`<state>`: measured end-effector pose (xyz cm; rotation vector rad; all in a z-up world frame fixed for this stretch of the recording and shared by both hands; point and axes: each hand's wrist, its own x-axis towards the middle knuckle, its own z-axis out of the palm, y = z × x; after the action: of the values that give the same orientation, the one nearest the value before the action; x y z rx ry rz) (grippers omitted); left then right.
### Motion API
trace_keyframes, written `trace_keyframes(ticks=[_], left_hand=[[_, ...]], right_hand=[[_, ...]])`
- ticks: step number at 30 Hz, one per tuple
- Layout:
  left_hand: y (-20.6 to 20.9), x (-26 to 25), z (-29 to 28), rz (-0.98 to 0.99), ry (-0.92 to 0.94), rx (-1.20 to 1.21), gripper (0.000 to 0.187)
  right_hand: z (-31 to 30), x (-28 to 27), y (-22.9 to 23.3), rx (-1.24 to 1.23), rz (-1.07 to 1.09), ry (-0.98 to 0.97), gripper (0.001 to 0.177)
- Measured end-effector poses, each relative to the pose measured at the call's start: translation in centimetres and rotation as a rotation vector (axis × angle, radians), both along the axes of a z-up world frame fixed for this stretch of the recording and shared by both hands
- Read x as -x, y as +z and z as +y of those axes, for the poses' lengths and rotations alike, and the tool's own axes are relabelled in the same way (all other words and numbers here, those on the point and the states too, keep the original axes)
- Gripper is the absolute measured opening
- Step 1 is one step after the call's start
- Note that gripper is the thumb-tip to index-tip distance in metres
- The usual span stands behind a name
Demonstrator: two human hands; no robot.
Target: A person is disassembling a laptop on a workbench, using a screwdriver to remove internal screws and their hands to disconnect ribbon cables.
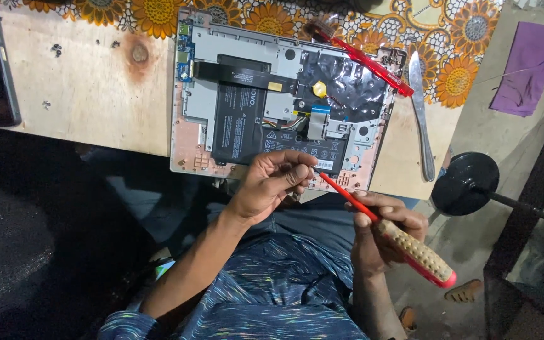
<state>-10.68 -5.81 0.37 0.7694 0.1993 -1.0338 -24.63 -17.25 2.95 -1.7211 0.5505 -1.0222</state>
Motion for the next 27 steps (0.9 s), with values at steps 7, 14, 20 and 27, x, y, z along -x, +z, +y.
trace_keyframes(ticks=[7,14,20,27], left_hand=[[0.7,-0.5,0.2,-0.076,-0.018,-0.024,0.026],[4.0,-0.7,0.1,-0.807,-0.334,-0.361,0.024],[1.9,0.7,-1.3,-1.59,-0.498,-0.559,0.034],[1.5,0.5,-2.0,-1.766,-0.564,-0.611,0.033]], right_hand=[[-1.0,-0.3,0.3,-0.04,-0.043,-0.006,0.041],[-4.6,0.6,0.1,0.12,0.001,0.016,0.037],[-4.5,-0.2,0.5,0.265,0.096,0.039,0.034],[-4.2,-1.3,-0.4,0.421,0.042,0.113,0.027]])
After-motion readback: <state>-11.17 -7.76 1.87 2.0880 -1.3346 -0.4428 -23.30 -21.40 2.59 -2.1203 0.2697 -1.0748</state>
